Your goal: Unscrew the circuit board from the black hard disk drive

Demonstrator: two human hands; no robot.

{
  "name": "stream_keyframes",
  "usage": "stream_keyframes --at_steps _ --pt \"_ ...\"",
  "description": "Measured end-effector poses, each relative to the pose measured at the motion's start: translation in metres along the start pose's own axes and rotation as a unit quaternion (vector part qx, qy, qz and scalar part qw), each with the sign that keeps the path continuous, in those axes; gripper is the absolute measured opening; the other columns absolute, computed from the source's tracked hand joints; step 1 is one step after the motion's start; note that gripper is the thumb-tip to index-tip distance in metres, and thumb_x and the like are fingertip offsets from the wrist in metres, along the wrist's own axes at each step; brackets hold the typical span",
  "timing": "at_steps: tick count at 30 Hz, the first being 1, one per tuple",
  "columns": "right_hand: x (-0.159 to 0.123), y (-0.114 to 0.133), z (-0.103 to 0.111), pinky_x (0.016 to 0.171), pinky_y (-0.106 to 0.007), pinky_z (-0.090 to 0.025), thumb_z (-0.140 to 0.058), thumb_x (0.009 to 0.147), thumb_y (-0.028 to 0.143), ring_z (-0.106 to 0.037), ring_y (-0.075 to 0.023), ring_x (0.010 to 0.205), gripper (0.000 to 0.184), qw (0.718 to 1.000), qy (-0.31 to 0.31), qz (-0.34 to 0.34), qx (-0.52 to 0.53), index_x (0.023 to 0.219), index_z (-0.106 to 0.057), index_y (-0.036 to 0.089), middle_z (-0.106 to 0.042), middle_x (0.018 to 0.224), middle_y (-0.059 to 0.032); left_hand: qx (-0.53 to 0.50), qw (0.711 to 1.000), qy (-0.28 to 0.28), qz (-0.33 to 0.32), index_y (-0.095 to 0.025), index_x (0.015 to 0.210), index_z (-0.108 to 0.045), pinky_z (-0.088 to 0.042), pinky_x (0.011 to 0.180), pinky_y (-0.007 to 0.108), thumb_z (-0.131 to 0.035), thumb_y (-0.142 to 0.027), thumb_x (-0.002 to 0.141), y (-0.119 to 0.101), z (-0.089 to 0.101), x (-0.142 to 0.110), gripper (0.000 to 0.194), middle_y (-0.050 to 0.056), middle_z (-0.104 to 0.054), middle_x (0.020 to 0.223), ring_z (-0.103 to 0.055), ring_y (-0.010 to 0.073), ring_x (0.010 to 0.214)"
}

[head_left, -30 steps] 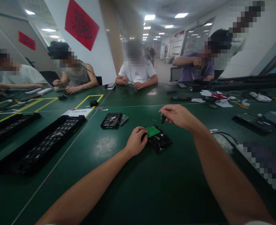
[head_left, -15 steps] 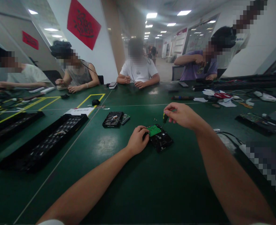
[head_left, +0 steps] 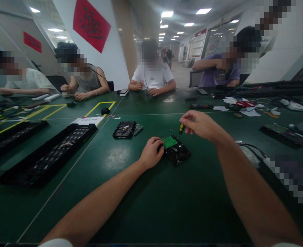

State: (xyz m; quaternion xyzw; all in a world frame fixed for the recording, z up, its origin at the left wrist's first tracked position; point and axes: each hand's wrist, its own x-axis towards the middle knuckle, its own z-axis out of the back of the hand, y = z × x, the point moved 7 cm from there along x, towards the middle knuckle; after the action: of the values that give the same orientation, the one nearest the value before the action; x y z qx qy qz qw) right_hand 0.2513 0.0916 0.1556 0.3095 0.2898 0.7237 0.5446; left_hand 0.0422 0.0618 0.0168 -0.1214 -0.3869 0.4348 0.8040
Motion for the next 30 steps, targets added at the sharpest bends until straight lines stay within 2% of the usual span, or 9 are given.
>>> stream_keyframes --at_steps 6,13,19,26,30 --pt "0.0010 0.0006 -0.0013 0.055 -0.026 -0.054 -0.066 0.101 0.033 -0.067 -0.0156 0.059 0.015 1.000 0.001 0.002 0.011 0.099 -0.065 0.018 -0.073 0.072 -0.0044 -0.001 1.000 0.005 0.003 -0.021 0.116 -0.070 -0.055 0.108 0.049 -0.061 -0.018 0.096 0.0014 -0.0016 0.0001 0.023 0.012 -0.063 0.123 -0.063 0.0270 0.120" --pt "0.0012 0.0007 0.0002 0.054 -0.024 -0.051 -0.063 0.102 0.028 -0.066 -0.0148 0.057 0.011 1.000 -0.005 0.006 -0.007 0.098 -0.066 0.019 -0.072 0.068 -0.0024 0.005 1.000 0.005 0.002 -0.021 0.115 -0.070 -0.055 0.108 0.048 -0.062 -0.018 0.095 0.0010 -0.0018 0.0003 0.022 0.012 -0.063 0.122 -0.063 0.0272 0.120" --pt "0.0034 0.0014 0.0016 0.059 -0.026 -0.054 -0.062 0.102 0.024 -0.068 -0.0156 0.062 0.011 1.000 -0.010 0.023 -0.008 0.098 -0.071 0.018 -0.072 0.072 -0.0032 0.003 1.000 0.004 -0.002 -0.021 0.115 -0.070 -0.054 0.109 0.048 -0.061 -0.018 0.096 0.0003 -0.0012 0.0001 0.021 0.012 -0.063 0.123 -0.063 0.0268 0.120" --pt "0.0010 0.0059 -0.0003 0.057 -0.025 -0.053 -0.064 0.101 0.025 -0.067 -0.0152 0.062 0.013 1.000 -0.006 0.012 -0.007 0.100 -0.074 0.018 -0.072 0.074 -0.0037 0.003 1.000 0.002 -0.006 -0.021 0.116 -0.070 -0.054 0.108 0.049 -0.061 -0.019 0.096 0.0029 -0.0020 0.0000 0.021 0.012 -0.063 0.123 -0.063 0.0274 0.120" --pt "0.0007 0.0077 0.0001 0.061 -0.026 -0.055 -0.065 0.102 0.030 -0.069 -0.0156 0.062 0.016 1.000 -0.013 0.017 0.005 0.096 -0.074 0.017 -0.074 0.074 -0.0043 0.004 1.000 0.002 -0.004 -0.022 0.116 -0.070 -0.055 0.107 0.049 -0.062 -0.019 0.095 0.0030 -0.0025 -0.0004 0.022 0.012 -0.063 0.123 -0.063 0.0275 0.120"
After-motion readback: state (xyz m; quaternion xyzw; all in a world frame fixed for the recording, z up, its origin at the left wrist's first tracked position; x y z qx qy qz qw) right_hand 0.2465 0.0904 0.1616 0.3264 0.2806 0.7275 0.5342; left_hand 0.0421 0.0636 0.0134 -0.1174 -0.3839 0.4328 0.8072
